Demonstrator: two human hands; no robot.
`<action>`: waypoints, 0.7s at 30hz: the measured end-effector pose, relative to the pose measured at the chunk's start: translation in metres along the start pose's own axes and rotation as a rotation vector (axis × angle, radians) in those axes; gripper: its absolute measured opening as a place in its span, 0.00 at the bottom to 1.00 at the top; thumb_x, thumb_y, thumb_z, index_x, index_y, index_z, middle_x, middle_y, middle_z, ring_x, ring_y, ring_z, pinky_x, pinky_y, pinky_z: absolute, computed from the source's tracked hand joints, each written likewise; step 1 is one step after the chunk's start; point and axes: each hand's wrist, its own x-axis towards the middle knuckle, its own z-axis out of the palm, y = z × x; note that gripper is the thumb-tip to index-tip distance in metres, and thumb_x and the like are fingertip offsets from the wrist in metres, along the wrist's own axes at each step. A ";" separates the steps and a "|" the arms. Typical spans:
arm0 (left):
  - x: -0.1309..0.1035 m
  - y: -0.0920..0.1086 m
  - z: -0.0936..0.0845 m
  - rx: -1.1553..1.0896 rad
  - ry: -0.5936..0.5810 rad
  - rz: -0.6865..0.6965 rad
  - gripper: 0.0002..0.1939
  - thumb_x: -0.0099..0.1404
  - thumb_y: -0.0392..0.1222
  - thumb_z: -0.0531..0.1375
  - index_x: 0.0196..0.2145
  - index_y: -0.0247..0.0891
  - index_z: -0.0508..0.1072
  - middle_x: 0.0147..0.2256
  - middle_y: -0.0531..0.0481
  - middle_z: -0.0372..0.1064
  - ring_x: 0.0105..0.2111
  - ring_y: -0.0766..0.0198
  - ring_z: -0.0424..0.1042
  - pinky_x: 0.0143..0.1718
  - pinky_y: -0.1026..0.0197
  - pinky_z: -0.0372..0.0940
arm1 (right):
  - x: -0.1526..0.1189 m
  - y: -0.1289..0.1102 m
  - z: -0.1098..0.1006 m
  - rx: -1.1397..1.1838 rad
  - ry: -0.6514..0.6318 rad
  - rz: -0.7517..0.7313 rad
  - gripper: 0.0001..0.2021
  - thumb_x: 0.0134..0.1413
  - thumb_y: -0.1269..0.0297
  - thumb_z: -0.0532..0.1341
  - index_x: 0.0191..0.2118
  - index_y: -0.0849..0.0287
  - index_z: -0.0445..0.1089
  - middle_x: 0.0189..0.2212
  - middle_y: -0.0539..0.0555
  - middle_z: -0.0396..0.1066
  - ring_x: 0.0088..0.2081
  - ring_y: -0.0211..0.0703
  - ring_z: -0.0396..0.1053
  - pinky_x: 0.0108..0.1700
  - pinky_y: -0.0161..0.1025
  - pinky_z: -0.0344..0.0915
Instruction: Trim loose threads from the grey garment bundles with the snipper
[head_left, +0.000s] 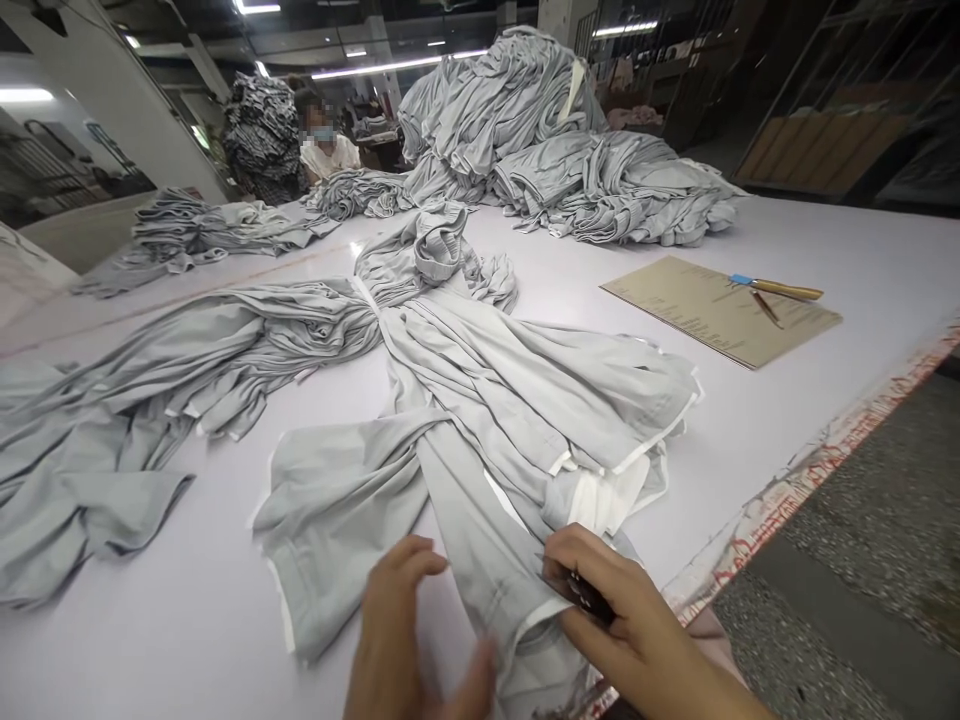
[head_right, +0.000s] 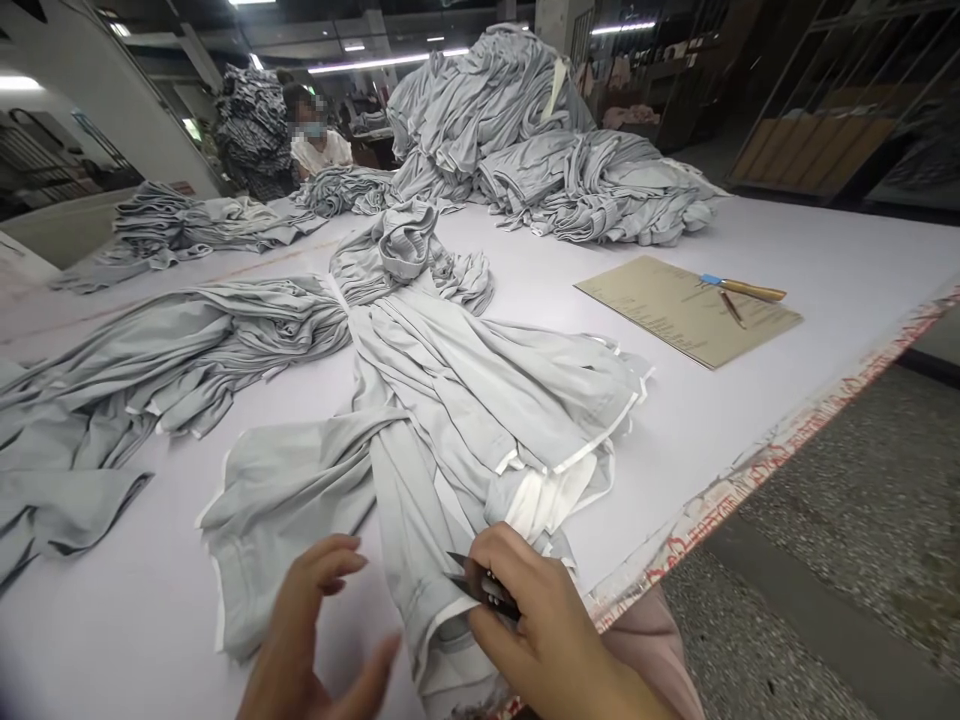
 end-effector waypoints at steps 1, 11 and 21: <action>-0.001 0.002 0.003 0.018 -0.037 0.083 0.23 0.50 0.40 0.63 0.45 0.41 0.66 0.50 0.39 0.65 0.50 0.45 0.65 0.48 0.48 0.62 | -0.001 -0.004 -0.001 0.006 -0.012 0.008 0.08 0.48 0.77 0.52 0.32 0.55 0.60 0.30 0.49 0.62 0.31 0.41 0.64 0.32 0.33 0.63; 0.007 0.018 0.022 -0.415 -0.203 -0.029 0.16 0.49 0.26 0.50 0.33 0.42 0.66 0.27 0.56 0.62 0.27 0.64 0.62 0.28 0.66 0.59 | -0.020 -0.005 -0.002 -0.082 -0.053 0.186 0.02 0.57 0.65 0.55 0.33 0.54 0.63 0.28 0.48 0.64 0.29 0.40 0.67 0.30 0.31 0.64; -0.003 0.009 0.030 -0.474 -0.141 0.141 0.22 0.49 0.24 0.50 0.39 0.45 0.65 0.33 0.54 0.64 0.31 0.65 0.65 0.32 0.66 0.62 | -0.017 -0.014 0.009 -0.298 0.020 0.019 0.09 0.62 0.59 0.53 0.33 0.51 0.68 0.23 0.47 0.75 0.24 0.42 0.74 0.27 0.33 0.64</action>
